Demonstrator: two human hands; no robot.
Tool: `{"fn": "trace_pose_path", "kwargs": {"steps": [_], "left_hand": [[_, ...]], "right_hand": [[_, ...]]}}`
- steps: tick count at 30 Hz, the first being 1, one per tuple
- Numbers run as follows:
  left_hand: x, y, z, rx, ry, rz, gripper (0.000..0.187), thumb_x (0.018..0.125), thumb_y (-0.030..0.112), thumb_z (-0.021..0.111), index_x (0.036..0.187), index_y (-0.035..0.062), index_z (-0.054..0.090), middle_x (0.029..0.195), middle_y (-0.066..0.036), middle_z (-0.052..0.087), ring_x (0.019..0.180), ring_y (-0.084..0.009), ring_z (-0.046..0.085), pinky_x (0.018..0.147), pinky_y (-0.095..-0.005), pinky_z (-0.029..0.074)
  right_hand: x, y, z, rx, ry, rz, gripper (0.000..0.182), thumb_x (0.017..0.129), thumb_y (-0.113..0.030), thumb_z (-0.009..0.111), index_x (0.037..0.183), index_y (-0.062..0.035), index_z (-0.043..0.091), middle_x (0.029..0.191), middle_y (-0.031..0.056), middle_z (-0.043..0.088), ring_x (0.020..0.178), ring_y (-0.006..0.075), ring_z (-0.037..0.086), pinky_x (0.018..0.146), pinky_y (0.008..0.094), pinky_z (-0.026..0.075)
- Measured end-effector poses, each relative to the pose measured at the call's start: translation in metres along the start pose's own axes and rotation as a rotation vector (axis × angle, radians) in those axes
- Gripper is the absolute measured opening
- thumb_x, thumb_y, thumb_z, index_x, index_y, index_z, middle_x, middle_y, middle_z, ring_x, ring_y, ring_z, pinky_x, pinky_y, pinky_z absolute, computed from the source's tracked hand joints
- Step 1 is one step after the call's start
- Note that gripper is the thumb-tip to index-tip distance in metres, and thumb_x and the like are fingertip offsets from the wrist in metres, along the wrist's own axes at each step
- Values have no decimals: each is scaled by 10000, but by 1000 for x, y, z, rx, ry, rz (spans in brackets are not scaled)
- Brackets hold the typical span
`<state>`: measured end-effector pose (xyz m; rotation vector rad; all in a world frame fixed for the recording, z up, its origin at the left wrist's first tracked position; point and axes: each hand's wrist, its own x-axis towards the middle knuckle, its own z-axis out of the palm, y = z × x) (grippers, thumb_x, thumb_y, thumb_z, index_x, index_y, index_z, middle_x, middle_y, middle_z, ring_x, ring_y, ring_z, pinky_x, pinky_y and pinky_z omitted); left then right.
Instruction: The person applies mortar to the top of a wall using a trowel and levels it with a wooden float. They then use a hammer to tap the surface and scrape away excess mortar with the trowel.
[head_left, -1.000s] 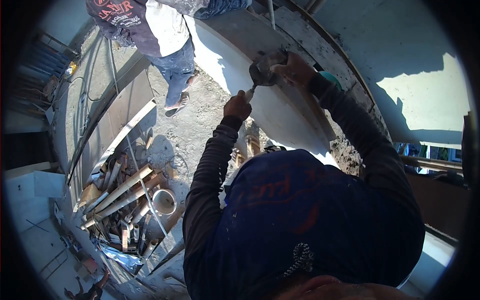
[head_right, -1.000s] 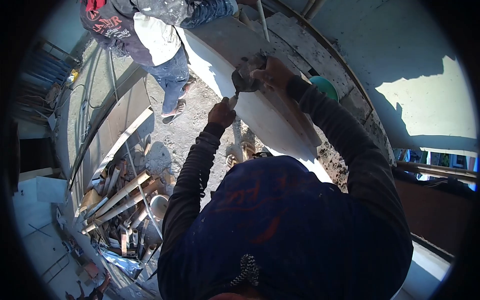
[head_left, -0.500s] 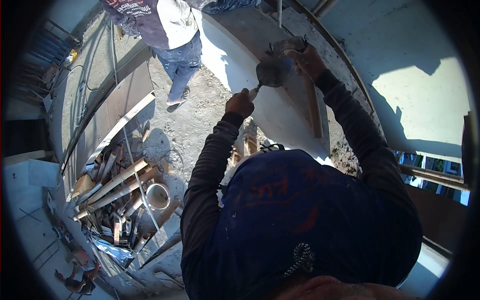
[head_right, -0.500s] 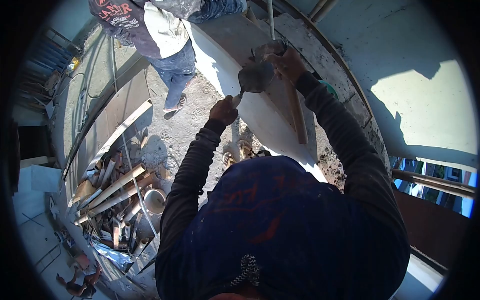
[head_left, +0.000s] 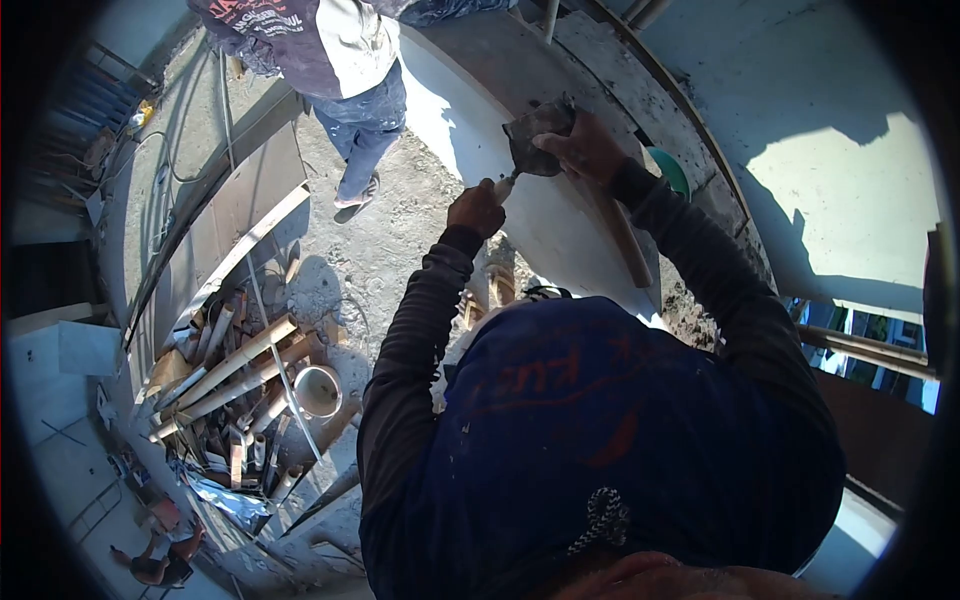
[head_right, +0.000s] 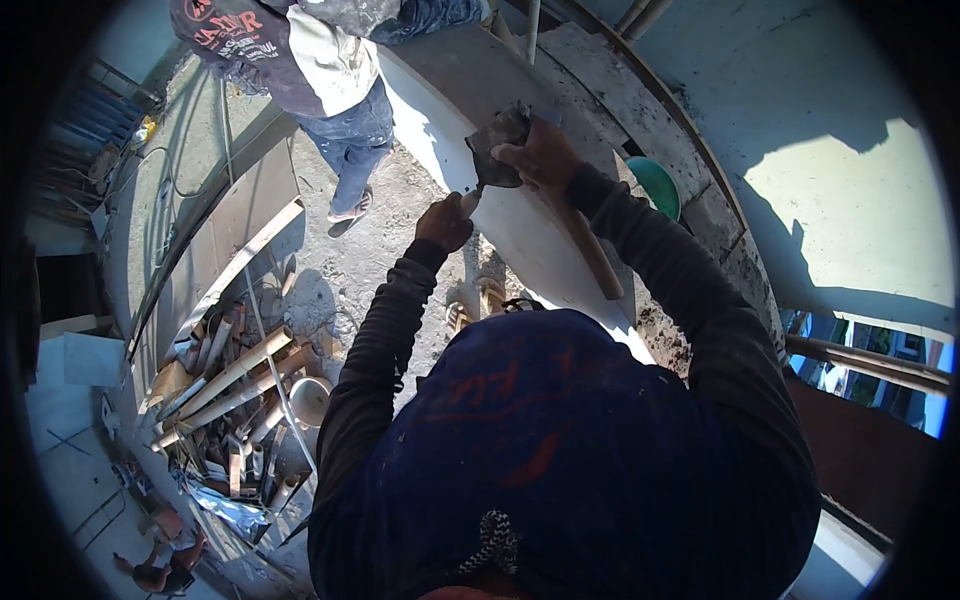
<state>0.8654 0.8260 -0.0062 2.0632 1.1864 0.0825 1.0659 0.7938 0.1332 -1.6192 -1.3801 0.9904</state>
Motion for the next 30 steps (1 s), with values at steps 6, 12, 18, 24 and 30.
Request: {"fn": "trace_pose_path", "kwargs": {"steps": [6,12,18,24,30], "left_hand": [[-2,-2,4,-9,-2,2,311,757,173,589,1026,23,545,957,-233,659,949,-410,630,842,-482,501],[-5,3,-3,4,-22,-26,302,761,162,578,1028,24,549,983,-237,656,958,-404,631,848,-481,497],[-6,0,4,-17,0,-16,305,762,172,575,1027,23,549,998,-241,653,965,-410,627,856,-481,492],[-5,-9,10,-9,39,3,342,736,228,600,1020,47,540,941,-218,653,923,-390,632,820,-479,498],[-5,-3,1,14,11,-5,307,754,169,577,1016,12,549,981,-245,653,961,-417,625,851,-487,493]], "right_hand": [[3,-7,-18,-22,2,140,308,831,-155,668,1021,27,510,610,53,555,402,127,515,387,280,431],[0,-10,0,77,-35,-14,240,843,-213,662,801,16,601,535,43,539,392,111,519,378,280,434],[-11,-5,12,84,-2,111,234,820,-187,684,855,18,576,555,52,554,422,111,532,378,287,430],[5,-8,-15,36,-36,136,392,808,-160,691,1075,28,473,639,60,534,416,138,519,386,294,439],[-7,-3,8,66,-19,26,254,812,-213,699,793,13,583,505,42,527,418,127,535,389,291,436]]}}
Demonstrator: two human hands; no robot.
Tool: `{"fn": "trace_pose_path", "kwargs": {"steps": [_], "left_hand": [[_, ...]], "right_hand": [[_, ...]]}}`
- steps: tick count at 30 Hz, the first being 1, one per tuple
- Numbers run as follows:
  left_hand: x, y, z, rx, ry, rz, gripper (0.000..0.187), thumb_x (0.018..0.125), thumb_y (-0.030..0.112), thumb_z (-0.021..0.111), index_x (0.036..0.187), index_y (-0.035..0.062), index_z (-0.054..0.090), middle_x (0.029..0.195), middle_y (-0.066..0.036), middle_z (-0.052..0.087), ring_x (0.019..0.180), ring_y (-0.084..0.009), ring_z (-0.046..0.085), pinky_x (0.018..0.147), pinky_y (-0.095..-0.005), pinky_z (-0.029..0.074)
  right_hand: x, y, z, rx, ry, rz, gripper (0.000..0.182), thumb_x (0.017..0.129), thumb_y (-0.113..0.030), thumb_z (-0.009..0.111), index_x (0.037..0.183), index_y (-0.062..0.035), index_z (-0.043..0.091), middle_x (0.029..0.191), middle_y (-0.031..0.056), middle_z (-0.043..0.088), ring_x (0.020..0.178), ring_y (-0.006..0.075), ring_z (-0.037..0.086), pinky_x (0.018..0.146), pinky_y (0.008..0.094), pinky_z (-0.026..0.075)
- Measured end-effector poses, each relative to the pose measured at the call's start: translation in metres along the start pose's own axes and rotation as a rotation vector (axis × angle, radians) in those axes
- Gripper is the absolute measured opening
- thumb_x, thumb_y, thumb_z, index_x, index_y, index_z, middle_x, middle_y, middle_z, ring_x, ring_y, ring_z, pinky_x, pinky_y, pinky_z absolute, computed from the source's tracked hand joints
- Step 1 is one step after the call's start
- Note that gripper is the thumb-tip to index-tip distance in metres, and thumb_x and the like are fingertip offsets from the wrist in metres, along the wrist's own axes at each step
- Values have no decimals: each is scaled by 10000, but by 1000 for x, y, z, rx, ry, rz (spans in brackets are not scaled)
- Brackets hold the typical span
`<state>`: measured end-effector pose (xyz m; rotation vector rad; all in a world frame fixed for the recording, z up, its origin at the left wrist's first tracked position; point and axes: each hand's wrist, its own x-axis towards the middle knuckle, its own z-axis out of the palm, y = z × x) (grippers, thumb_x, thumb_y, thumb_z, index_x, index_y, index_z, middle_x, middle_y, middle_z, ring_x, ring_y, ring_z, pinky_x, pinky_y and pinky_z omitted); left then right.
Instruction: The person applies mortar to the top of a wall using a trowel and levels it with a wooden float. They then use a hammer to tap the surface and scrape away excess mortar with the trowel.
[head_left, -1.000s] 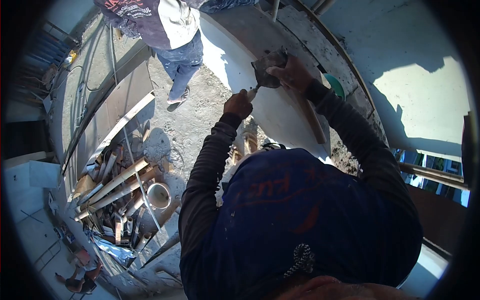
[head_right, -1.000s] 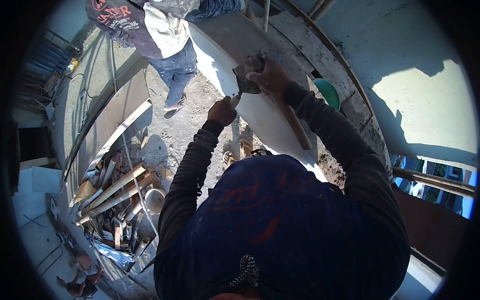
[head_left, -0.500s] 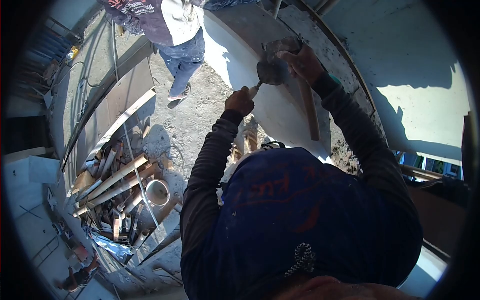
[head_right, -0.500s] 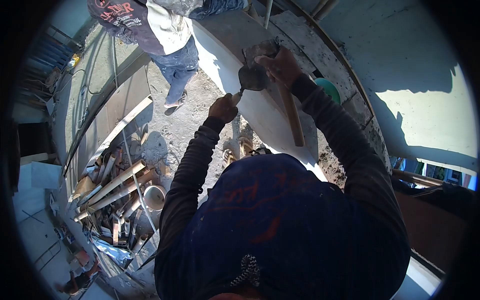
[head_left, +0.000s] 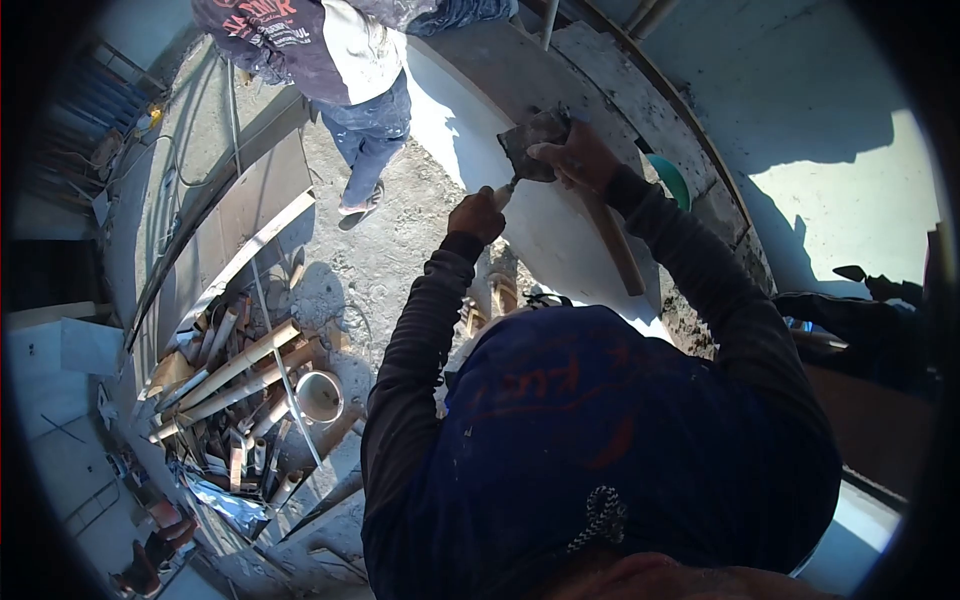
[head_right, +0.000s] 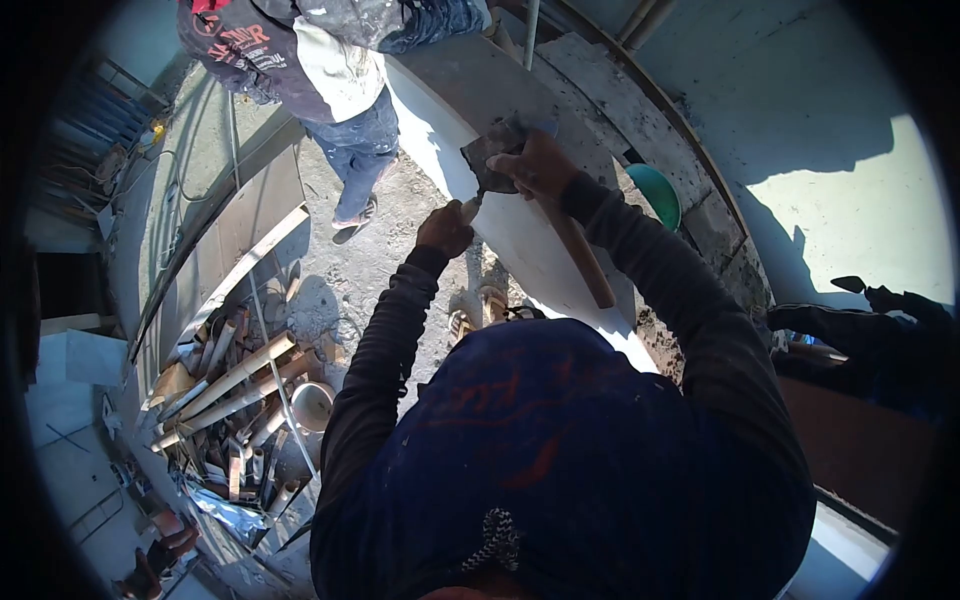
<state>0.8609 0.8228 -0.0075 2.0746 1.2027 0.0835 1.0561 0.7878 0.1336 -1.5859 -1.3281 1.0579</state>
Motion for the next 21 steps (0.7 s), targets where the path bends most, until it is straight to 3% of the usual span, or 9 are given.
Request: {"fn": "trace_pose_path", "kwargs": {"steps": [2,5,8,12,13,16,18,20,21], "left_hand": [[-7,3,-3,-9,-5,-6,312,756,176,581,1021,14,551,983,-242,655,962,-415,625,850,-484,494],[-7,3,0,-19,-9,-11,326,754,184,590,1029,15,551,983,-245,655,965,-405,629,859,-478,497],[-3,-3,5,-3,-5,0,332,752,190,596,1031,16,552,976,-249,654,961,-400,632,858,-478,498],[-7,2,2,-7,-11,-9,340,752,195,603,1040,21,550,973,-246,655,956,-400,633,851,-479,500],[-7,0,4,-31,-4,-5,343,753,191,602,1049,27,548,974,-240,658,955,-400,634,851,-477,500],[-5,-2,8,-45,20,-12,366,718,212,611,1028,28,546,943,-227,653,930,-404,628,822,-477,494],[-2,-2,9,-24,1,-9,352,735,203,606,1036,28,550,956,-235,655,943,-403,630,837,-476,496],[0,-2,11,-3,-21,-7,339,753,194,601,1044,28,554,969,-244,656,956,-401,631,852,-475,498],[1,-2,10,-12,-14,-4,338,753,197,600,1043,27,556,967,-244,657,954,-402,632,850,-477,498]], "right_hand": [[1,-9,-14,-64,9,99,369,812,-216,700,1022,29,520,521,47,526,413,133,534,381,298,447],[7,-1,-33,-22,131,76,461,810,-201,701,1117,26,442,529,50,526,409,137,533,376,302,441],[-12,6,-3,12,-24,95,365,815,-195,698,1017,28,492,527,51,526,402,133,530,373,301,429],[-13,-10,-8,-11,-21,92,287,818,-196,699,913,21,538,529,48,529,400,127,529,376,299,422],[-12,-14,-19,-54,20,51,238,819,-195,699,759,-2,574,532,42,534,403,123,530,388,286,425],[-7,-11,-36,0,171,49,274,817,-196,701,642,-27,575,532,37,538,408,118,533,396,271,425],[-17,-5,-26,4,157,100,231,819,-198,698,736,-8,595,543,38,544,403,114,525,393,264,422],[-31,12,-7,16,-70,104,218,849,-206,664,885,4,617,617,28,582,415,91,511,400,245,413],[-34,14,-4,17,-64,103,218,849,-206,664,885,4,617,617,28,582,415,91,511,400,245,413]]}}
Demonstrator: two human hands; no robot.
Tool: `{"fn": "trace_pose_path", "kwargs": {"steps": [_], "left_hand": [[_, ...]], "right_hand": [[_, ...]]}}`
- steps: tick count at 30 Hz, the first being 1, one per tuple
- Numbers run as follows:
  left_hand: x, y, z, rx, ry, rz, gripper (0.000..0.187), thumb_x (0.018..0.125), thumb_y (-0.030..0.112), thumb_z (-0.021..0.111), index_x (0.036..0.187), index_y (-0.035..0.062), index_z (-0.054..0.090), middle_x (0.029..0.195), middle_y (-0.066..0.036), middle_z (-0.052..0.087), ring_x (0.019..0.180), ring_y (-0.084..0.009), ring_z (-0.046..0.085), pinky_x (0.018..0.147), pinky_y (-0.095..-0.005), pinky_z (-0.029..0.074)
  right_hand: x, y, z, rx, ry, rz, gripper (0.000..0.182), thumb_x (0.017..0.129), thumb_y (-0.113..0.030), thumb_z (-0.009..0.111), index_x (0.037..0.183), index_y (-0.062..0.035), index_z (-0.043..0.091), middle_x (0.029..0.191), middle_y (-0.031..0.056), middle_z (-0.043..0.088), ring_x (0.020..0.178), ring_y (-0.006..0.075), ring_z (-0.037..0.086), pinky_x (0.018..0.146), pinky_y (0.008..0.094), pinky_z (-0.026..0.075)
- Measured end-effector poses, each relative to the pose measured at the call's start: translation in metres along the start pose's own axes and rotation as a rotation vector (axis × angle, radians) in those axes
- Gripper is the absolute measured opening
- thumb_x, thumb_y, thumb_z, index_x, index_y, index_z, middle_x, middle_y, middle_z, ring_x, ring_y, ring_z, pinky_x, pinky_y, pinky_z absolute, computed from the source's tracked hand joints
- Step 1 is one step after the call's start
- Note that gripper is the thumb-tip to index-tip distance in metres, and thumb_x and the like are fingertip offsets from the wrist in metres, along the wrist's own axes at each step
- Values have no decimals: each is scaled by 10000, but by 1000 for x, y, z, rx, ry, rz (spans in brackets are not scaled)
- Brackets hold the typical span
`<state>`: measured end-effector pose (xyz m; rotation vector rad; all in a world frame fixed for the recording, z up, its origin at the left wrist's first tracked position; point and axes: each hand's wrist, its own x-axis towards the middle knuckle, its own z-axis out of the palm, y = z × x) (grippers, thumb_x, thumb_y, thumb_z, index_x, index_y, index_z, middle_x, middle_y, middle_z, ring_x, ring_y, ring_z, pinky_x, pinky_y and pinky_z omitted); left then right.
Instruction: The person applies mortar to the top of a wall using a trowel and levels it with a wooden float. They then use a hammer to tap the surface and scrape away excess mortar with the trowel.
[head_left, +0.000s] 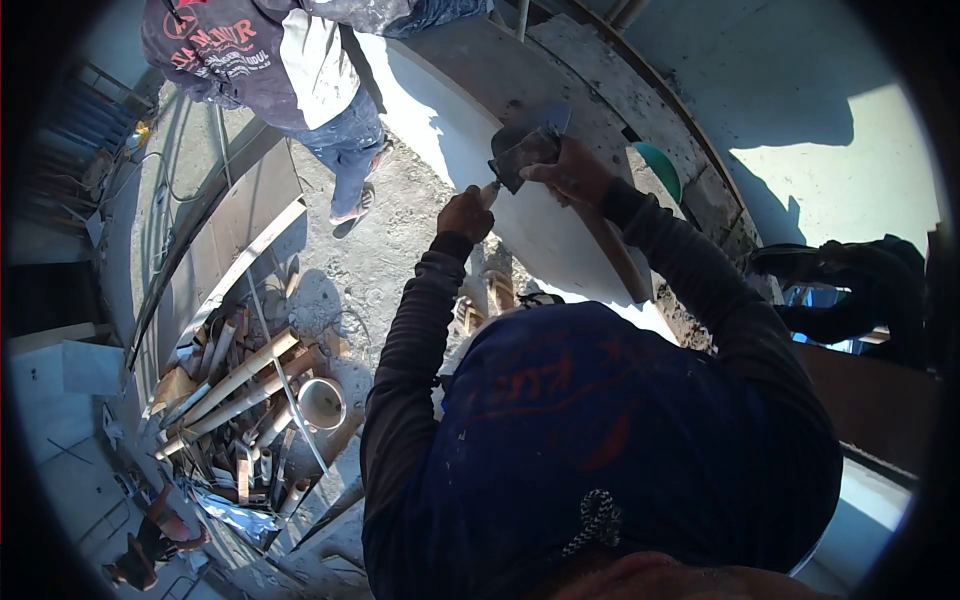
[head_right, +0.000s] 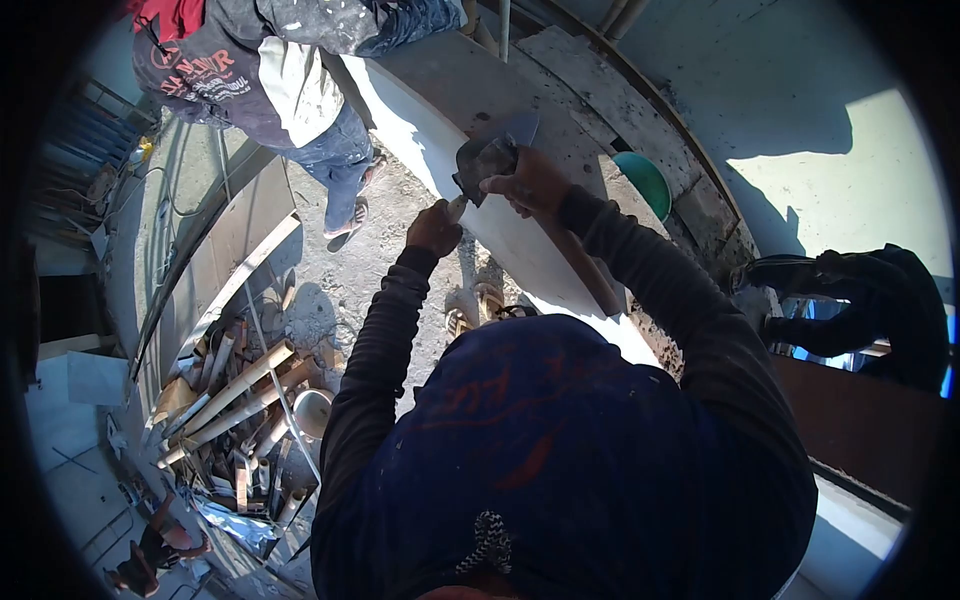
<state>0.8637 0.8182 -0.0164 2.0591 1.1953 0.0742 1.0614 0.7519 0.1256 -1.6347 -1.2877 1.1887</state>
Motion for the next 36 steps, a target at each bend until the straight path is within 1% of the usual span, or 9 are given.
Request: {"fn": "trace_pose_path", "kwargs": {"steps": [9,15,18,20,21,24,27,32,36], "left_hand": [[-5,4,-4,8,6,-26,361,744,202,612,1050,22,544,973,-243,655,949,-412,628,839,-485,495],[-17,10,-9,-14,44,-22,360,761,177,617,1063,45,474,969,-228,653,933,-419,628,823,-489,499],[-29,-1,2,-48,242,160,383,757,157,638,1082,51,465,917,-237,629,878,-427,623,759,-496,502],[-38,6,-4,-13,212,130,386,763,153,635,1090,56,456,923,-232,629,879,-423,625,758,-496,503],[-42,9,-4,23,179,105,388,769,149,633,1098,60,447,930,-227,630,879,-419,627,757,-496,504],[-41,14,1,61,192,113,404,789,190,676,1090,93,423,973,-208,635,861,-425,633,719,-510,513],[-47,20,-1,65,247,128,395,794,193,674,1084,92,425,981,-204,639,844,-425,636,710,-509,514],[-56,17,6,87,218,74,414,777,158,647,1134,82,452,993,-192,624,867,-408,634,733,-499,518],[-75,4,-5,-2,322,138,387,761,167,675,1101,73,517,1051,-164,591,882,-379,635,712,-476,527]], "right_hand": [[-1,-6,-22,-18,141,0,182,828,-162,690,820,0,606,520,23,527,393,107,509,382,266,420],[-33,-23,1,7,-14,14,318,813,-169,711,1005,17,540,654,47,565,414,94,505,369,256,400],[-39,-25,-17,-50,52,9,387,790,-186,718,1056,19,527,697,85,586,467,138,546,414,301,460],[-34,-8,-26,-525,340,-349,400,761,-178,720,1071,11,552,752,140,624,560,230,619,532,377,510],[-38,-14,-23,-522,347,-342,400,761,-178,720,1071,11,552,752,140,624,560,230,619,532,377,510],[-49,-40,9,-851,104,-402,411,751,-164,672,1129,-30,581,883,194,661,793,363,660,712,460,522],[-36,-9,34,-898,24,-435,374,766,-191,661,1106,-47,600,873,192,664,820,367,661,734,473,524],[38,1,-41,-939,305,-183,287,756,-243,671,945,-32,622,826,205,656,839,383,650,741,489,505],[47,31,-104,-817,428,-208,338,760,-265,688,933,10,598,866,218,645,840,398,633,717,474,481]]}}
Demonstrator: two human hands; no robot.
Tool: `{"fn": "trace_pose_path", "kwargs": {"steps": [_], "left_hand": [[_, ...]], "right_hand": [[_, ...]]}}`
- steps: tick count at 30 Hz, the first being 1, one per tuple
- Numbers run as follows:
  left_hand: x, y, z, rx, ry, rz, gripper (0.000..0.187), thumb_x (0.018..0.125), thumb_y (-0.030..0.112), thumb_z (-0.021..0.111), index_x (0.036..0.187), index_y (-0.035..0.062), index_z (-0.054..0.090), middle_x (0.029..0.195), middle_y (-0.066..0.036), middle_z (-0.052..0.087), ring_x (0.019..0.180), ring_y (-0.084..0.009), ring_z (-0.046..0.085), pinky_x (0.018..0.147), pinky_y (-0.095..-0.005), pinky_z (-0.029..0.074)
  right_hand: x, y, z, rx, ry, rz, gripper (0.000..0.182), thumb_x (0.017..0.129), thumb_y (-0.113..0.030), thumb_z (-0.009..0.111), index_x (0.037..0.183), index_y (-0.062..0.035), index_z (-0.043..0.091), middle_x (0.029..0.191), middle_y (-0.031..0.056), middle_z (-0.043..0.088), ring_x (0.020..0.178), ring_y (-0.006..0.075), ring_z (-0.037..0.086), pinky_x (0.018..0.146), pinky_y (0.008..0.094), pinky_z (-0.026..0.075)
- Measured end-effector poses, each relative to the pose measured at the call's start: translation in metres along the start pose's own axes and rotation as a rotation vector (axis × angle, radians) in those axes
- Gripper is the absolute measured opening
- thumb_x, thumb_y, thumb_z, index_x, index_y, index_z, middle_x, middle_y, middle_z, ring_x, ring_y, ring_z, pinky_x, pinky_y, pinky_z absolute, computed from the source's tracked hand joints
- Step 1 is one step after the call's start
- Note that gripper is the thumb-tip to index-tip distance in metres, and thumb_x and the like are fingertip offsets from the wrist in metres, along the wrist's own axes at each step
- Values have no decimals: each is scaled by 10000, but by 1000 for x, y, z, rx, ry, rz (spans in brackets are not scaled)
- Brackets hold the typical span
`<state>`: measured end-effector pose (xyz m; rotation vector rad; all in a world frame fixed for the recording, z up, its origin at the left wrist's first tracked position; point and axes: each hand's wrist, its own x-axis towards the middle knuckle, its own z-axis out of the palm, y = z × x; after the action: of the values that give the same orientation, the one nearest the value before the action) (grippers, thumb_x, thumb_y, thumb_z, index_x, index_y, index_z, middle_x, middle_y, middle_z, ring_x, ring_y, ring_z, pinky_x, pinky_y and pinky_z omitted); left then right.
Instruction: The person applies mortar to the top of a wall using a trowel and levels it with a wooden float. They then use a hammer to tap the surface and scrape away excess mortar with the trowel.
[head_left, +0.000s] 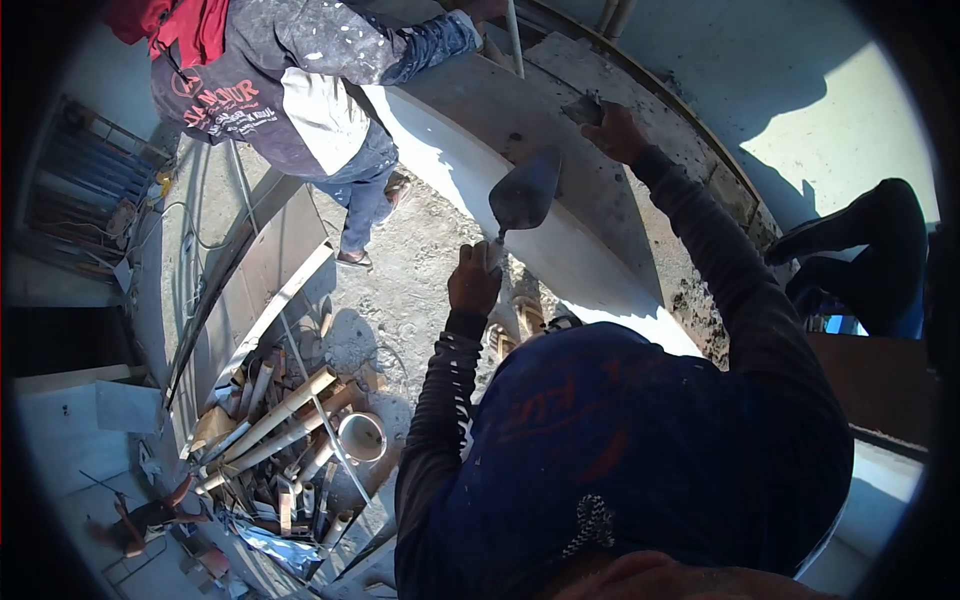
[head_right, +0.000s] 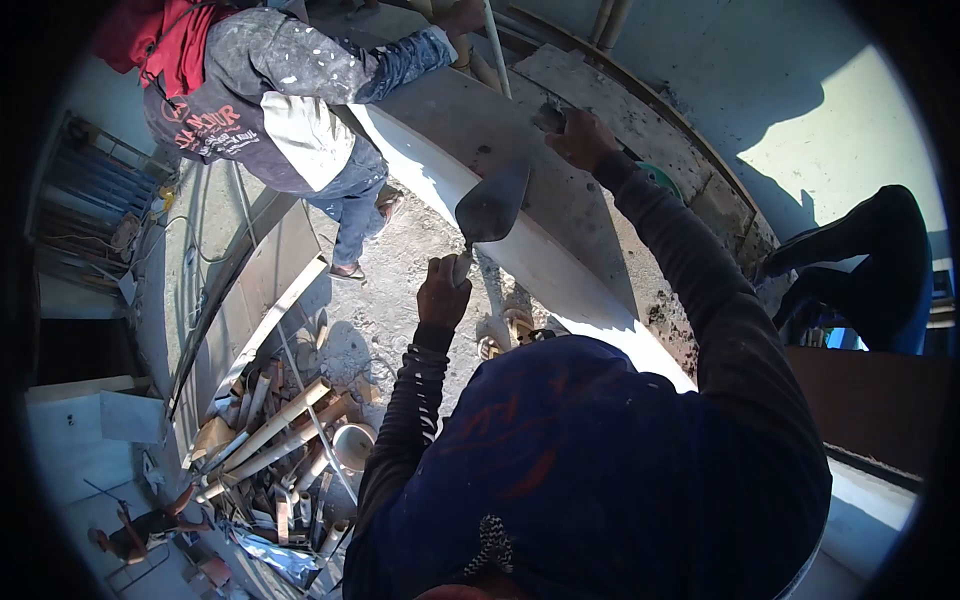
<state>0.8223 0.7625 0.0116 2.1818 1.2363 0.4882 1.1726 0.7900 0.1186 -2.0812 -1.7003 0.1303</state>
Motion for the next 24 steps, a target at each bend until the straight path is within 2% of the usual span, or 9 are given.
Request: {"fn": "trace_pose_path", "kwargs": {"steps": [5,7,8,9,11,15,17,19,24], "left_hand": [[-1,-6,-4,-226,244,213,334,793,225,670,1040,35,551,877,-152,610,740,-319,651,638,-436,533],[7,8,-27,-737,-255,-159,343,822,234,664,1062,9,567,721,-108,597,564,-215,614,521,-357,508],[11,12,-27,-935,-296,-187,384,850,208,644,1146,-17,545,648,-51,552,463,-131,537,443,-287,460],[14,16,-30,-930,-302,-180,384,850,208,644,1146,-17,545,648,-51,552,463,-131,537,443,-287,460],[22,27,-36,-1333,-432,-240,417,849,143,629,1205,-34,505,660,-47,552,455,-131,525,440,-277,454],[33,33,-38,-1415,-612,-226,462,884,160,561,1283,-41,443,706,-45,545,497,-127,529,461,-269,458],[35,33,-32,-1388,-656,-212,462,893,190,536,1286,-37,448,727,-47,533,489,-125,514,446,-261,439],[36,35,-31,-1367,-697,-204,466,902,220,511,1289,-33,453,747,-50,521,481,-122,500,432,-254,420],[45,38,-42,-1304,-817,-353,362,897,215,572,1197,23,509,681,-18,486,448,-115,471,411,-267,408]], "right_hand": [[-49,-48,-28,278,112,63,373,755,-293,712,937,13,603,812,217,635,761,399,622,673,452,476],[-66,-67,-33,209,150,39,352,750,-277,716,921,9,604,727,199,619,676,388,610,619,439,474],[-73,-78,-39,159,108,55,307,759,-247,707,906,3,606,672,192,599,629,386,602,583,434,467],[-80,-89,-42,159,116,60,307,759,-247,707,906,3,606,672,192,599,629,386,602,583,434,467],[-88,-103,-48,203,59,-84,276,770,-222,696,907,0,604,684,195,602,636,389,603,584,433,465],[-86,-100,-47,255,-44,-43,392,778,-226,704,1048,29,578,733,225,615,650,370,622,600,407,490],[-73,-76,-35,281,89,-174,424,793,-229,707,1079,44,552,760,207,630,615,304,626,586,378,497],[-63,-80,-47,607,-17,131,400,808,-216,703,1074,39,547,754,146,628,583,217,605,549,351,493],[-21,-43,-42,606,-127,214,393,816,-217,704,1078,22,534,763,79,598,527,124,538,457,292,438]]}}
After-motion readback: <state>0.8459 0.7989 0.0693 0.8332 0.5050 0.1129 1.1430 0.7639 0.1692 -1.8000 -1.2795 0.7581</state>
